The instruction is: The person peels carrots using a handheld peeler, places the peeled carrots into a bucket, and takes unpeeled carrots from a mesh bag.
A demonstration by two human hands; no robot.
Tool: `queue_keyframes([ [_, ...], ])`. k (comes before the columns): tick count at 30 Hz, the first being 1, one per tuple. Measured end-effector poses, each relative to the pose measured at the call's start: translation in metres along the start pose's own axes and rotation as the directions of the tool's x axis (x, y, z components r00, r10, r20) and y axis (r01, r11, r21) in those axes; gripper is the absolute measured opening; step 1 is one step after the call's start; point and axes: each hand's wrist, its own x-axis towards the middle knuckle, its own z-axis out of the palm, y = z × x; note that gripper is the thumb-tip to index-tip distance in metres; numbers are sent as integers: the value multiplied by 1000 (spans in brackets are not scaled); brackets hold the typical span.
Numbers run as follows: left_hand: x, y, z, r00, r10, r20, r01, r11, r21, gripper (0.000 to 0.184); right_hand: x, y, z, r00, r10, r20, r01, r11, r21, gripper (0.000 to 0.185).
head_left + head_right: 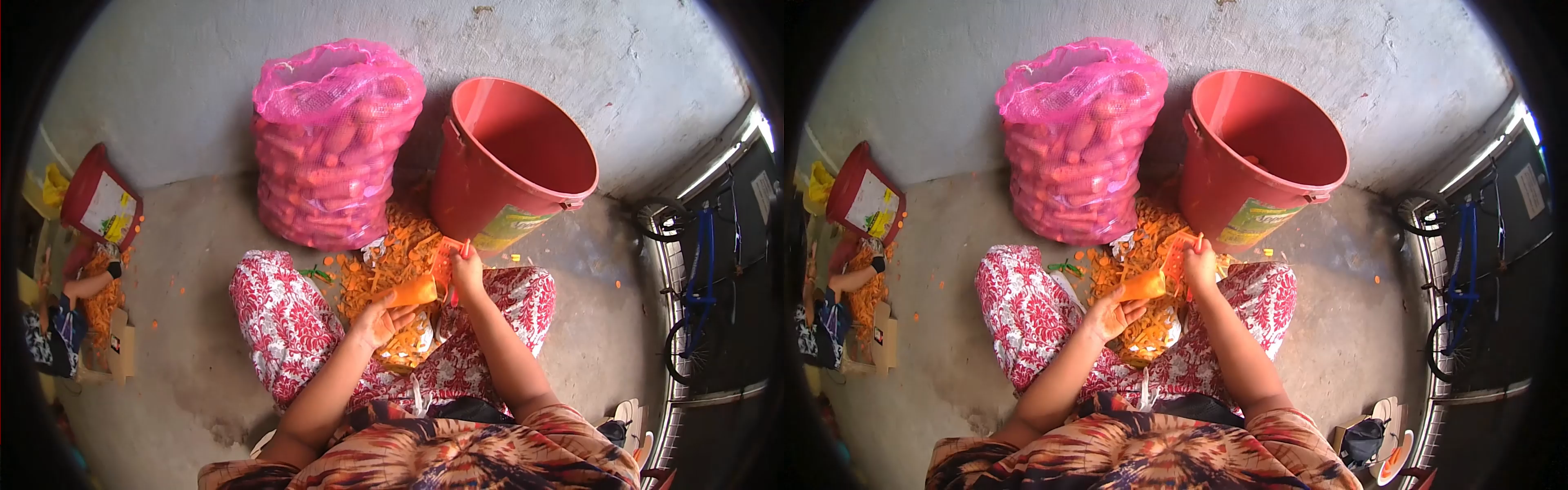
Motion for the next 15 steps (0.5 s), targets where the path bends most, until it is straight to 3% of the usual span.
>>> queue_keyframes([
  [3, -5, 4, 2, 999, -30, 20, 29, 998, 57, 39, 4, 1, -1, 999, 32, 7, -33, 992, 121, 15],
  [5, -1, 3, -7, 998, -48, -50, 48, 999, 1, 39, 0, -7, -2, 999, 46, 22, -48, 991, 125, 13],
  [7, 2, 2, -10, 990, -43, -135, 36, 998, -53, 39, -4, -13, 0, 999, 35, 27, -40, 969, 243, 10],
  [10, -2, 5, -7, 999, -31, 28, 32, 999, -32, 38, -1, -7, 0, 1000, -7, -3, 8, 958, 285, 8],
  [14, -6, 11, 7, 990, -15, 140, -35, 937, 349, 44, 2, -5, -3, 998, -40, 40, 28, 965, 262, 9],
  [15, -5, 11, 7, 990, -3, 142, -59, 902, 427, 44, 0, -8, -3, 994, -106, 36, 94, 966, 241, 9],
])
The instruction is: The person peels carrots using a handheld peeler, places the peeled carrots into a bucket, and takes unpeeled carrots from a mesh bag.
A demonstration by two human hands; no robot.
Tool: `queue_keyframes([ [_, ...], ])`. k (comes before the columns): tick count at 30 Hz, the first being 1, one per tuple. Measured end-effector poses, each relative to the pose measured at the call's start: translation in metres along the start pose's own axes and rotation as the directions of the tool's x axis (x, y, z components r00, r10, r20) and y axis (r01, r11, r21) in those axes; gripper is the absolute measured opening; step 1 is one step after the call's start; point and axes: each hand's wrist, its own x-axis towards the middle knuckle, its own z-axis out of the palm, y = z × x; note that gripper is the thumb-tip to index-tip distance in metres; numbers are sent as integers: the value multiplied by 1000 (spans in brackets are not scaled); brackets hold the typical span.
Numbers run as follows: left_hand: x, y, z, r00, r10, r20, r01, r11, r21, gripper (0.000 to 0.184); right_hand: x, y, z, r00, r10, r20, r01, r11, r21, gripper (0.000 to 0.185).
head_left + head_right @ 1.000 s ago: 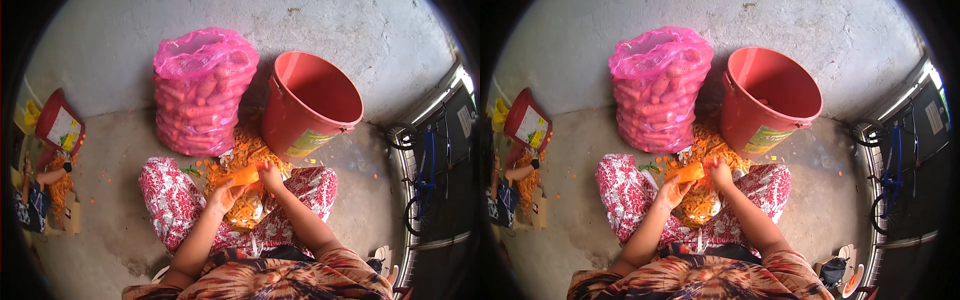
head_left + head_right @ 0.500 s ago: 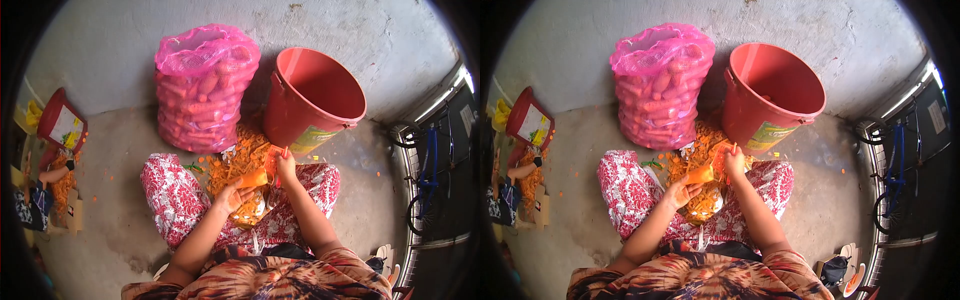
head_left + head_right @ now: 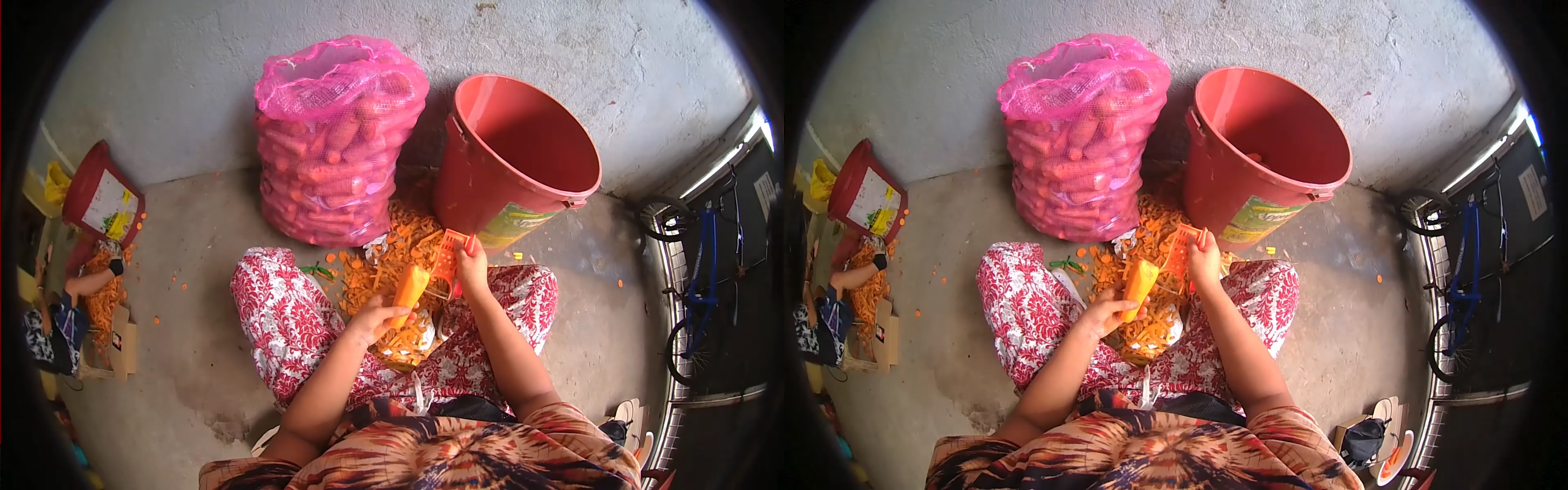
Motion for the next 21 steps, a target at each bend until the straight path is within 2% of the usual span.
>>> queue_keyframes([
  [2, 1, -4, -1, 1000, 24, -2, -23, 984, 175, 45, -4, -4, 4, 991, -130, 26, 131, 990, -47, 10],
  [3, 1, -5, 0, 1000, 24, -15, -21, 981, 192, 43, -11, -17, 5, 995, -93, 41, 98, 988, -123, 13],
  [6, 0, -3, 2, 999, 14, -52, -1, 972, 235, 36, -27, -38, 10, 974, -214, 76, 226, 947, -229, 13],
  [7, 0, 0, 2, 998, 1, -61, 14, 970, 242, 33, -27, -37, 11, 986, -168, 22, 168, 950, -263, 11],
  [10, -4, 5, 8, 990, -1, -142, 36, 969, 245, 26, -27, -70, 13, 956, -215, -198, 205, 976, -70, 9],
  [11, -5, 6, 11, 984, 3, -177, 41, 970, 241, 24, -23, -72, 10, 952, -231, -200, 232, 972, -14, 8],
  [14, -7, 5, 17, 986, 23, -164, 28, 953, 302, 30, -29, -72, 24, 937, -288, -199, 283, 958, -55, 9],
  [15, -6, 2, 18, 984, 57, -169, 5, 938, 348, 29, -38, -78, 31, 955, -260, -143, 248, 964, -95, 10],
  [16, -5, -2, 20, 980, 94, -174, -18, 919, 393, 29, -48, -85, 38, 920, -383, -87, 361, 911, -198, 15],
  [18, -6, -4, 21, 975, 150, -164, -45, 856, 515, 29, -58, -94, 43, 916, -401, -30, 380, 887, -263, 18],
  [20, -9, -4, 22, 973, 184, -137, -52, 758, 651, 29, -55, -98, 43, 914, -401, -64, 368, 886, -283, 17],
  [21, -15, 2, 31, 972, 198, -127, -71, 763, 642, 27, -46, -96, 41, 900, -428, -84, 391, 876, -282, 16],
])
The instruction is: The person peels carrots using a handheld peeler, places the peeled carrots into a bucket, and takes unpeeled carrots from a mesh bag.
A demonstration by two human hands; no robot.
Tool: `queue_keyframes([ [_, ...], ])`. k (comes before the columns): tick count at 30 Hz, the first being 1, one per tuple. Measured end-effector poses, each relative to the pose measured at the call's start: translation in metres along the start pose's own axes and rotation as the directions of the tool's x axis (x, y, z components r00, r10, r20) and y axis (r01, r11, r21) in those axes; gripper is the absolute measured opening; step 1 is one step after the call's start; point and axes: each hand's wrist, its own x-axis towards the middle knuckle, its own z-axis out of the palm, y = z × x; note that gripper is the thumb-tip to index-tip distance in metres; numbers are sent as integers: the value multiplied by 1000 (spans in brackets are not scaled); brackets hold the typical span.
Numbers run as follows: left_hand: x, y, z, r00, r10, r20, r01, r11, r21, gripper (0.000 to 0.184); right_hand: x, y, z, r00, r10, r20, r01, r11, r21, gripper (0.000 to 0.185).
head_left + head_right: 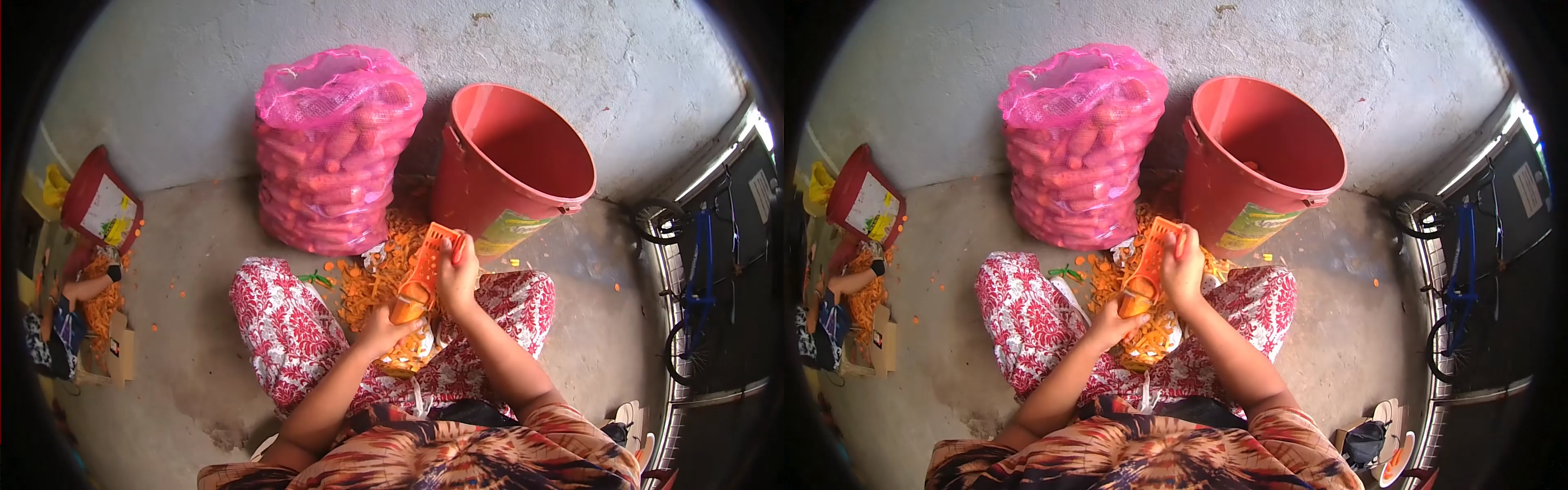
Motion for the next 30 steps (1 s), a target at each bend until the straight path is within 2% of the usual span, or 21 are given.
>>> queue_keyframes([
  [3, -2, 6, -1, 998, 60, -9, -60, 998, -5, 31, 35, 35, -6, 981, -92, -169, 81, 994, -75, 9],
  [5, -6, 1, 0, 990, 134, -54, -133, 991, 25, 34, 65, 76, -24, 948, 175, -265, -197, 979, -58, 12],
  [6, -7, 0, -1, 982, 172, -78, -170, 985, 42, 36, 65, 64, -24, 964, 147, -221, -161, 986, -48, 12],
  [8, 0, -14, -7, 995, 65, -81, -58, 995, 87, 40, 56, 28, -25, 987, 93, -130, -98, 995, -30, 11],
  [9, 4, -18, -9, 997, 13, -80, -4, 994, 111, 42, 49, 33, -19, 990, -101, -99, 98, 995, -35, 10],
  [11, 6, -10, -5, 990, 71, -126, -54, 990, 134, 41, 27, 15, -8, 992, 125, 16, -126, 986, 105, 9],
  [12, 5, -5, -3, 983, 98, -152, -76, 986, 146, 40, 17, -1, -5, 994, 100, 34, -102, 992, 74, 10],
  [13, 3, 0, -1, 989, 47, -142, -23, 985, 170, 41, 9, -14, -4, 996, 76, 53, -78, 996, 45, 13],
  [14, 1, 6, 0, 991, -4, -134, 30, 980, 195, 41, 3, -19, -3, 996, -67, 60, 71, 995, -67, 17],
  [15, 0, 9, 0, 991, -56, -125, 83, 972, 221, 41, -1, -13, 0, 995, -45, 87, 48, 998, -37, 18],
  [18, 3, -11, -1, 983, 170, -74, -151, 965, 213, 43, 2, -8, 0, 998, 27, 52, -21, 994, -104, 20],
  [20, 9, -13, -1, 967, 242, -82, -222, 955, 197, 45, 13, 4, -2, 999, 34, 11, -32, 990, -135, 19],
  [21, 10, -13, -1, 956, 279, -88, -258, 947, 190, 45, 19, 17, 0, 998, 3, -58, -10, 993, -114, 13],
  [23, -3, -1, -1, 974, 216, -64, -195, 950, 243, 46, 39, 50, -6, 957, -203, -208, 160, 965, -207, 9],
  [24, -8, 3, -1, 982, 183, -50, -163, 949, 271, 46, 55, 77, -19, 961, -48, -274, 9, 990, -143, 9],
  [25, -8, 0, -2, 985, 165, -42, -150, 959, 240, 47, 66, 65, -26, 938, 110, -329, -139, 988, -68, 11],
  [26, -8, -6, -3, 989, 145, -33, -135, 968, 209, 48, 67, 51, -34, 917, 273, -290, -263, 962, 72, 12],
  [27, -6, -9, -5, 991, 129, -24, -122, 976, 179, 49, 66, 40, -37, 924, 310, -222, -285, 948, 138, 14],
  [29, 3, -14, -7, 978, 195, -80, -177, 966, 189, 51, 58, 88, -28, 968, 189, -166, -181, 981, 62, 15],
  [30, 5, -16, -6, 969, 225, -106, -202, 960, 193, 52, 49, 64, -23, 973, 186, -135, -180, 982, 52, 13],
])
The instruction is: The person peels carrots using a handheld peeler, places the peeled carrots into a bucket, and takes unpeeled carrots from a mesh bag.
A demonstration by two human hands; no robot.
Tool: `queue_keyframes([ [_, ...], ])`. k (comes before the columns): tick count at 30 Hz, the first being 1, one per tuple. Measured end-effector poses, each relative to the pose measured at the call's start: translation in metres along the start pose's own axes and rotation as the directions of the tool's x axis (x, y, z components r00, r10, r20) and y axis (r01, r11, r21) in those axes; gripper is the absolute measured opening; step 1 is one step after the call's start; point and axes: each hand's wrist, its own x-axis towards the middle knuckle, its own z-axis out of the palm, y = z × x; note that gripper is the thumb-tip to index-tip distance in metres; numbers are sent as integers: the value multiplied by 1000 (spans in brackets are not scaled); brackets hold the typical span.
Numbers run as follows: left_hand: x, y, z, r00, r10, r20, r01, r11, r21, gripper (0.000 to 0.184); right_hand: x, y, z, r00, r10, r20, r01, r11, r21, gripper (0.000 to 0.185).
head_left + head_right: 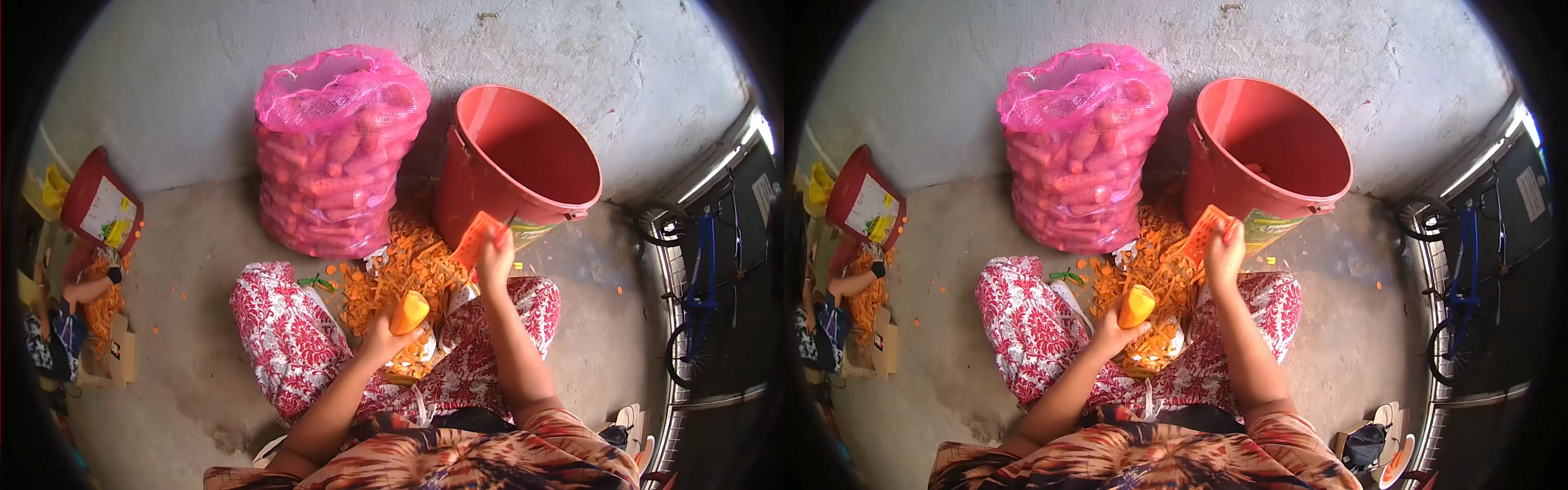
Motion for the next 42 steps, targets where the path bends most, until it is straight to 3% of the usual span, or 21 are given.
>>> queue_keyframes([
  [4, 5, 1, -6, 995, 55, -80, -57, 998, -33, 51, -26, -32, 3, 951, -87, 297, 123, 987, -106, 15],
  [8, 4, 12, -11, 966, 171, -192, -167, 985, 37, 46, -41, -35, 2, 926, 35, 375, -27, 999, -27, 13],
  [11, 8, 7, -13, 976, 150, -160, -132, 984, 118, 47, -54, -33, 1, 935, -19, 355, 40, 998, -53, 12],
  [14, 8, 7, -8, 955, 165, -247, -101, 963, 250, 45, -52, 4, 0, 863, 21, 504, 67, 985, -157, 13],
  [17, 14, -19, -11, 944, 151, -292, -55, 948, 313, 47, -63, 7, -8, 578, 124, 807, 78, 975, -206, 16],
  [18, 14, -18, -12, 940, 126, -317, -11, 939, 343, 47, -67, -26, -11, 515, 207, 832, 129, 941, -314, 17],
  [19, 15, -15, -13, 933, 102, -345, 35, 928, 370, 46, -71, -25, -11, 471, 176, 864, 208, 930, -303, 18],
  [23, 14, 0, -18, 922, 6, -386, 163, 900, 405, 43, -89, -22, -3, 415, 167, 895, 351, 878, -326, 21],
  [30, 13, 4, -18, 923, 29, -383, 151, 889, 432, 40, -96, -19, -1, 404, 166, 899, 395, 855, -336, 24],
  [39, 14, 6, -18, 922, 33, -385, 179, 847, 501, 39, -98, -13, 0, 399, 160, 903, 291, 912, -290, 20],
  [42, 12, 12, -18, 929, 47, -367, 162, 841, 516, 41, -100, -16, 2, 423, 224, 878, 287, 886, -364, 20],
])
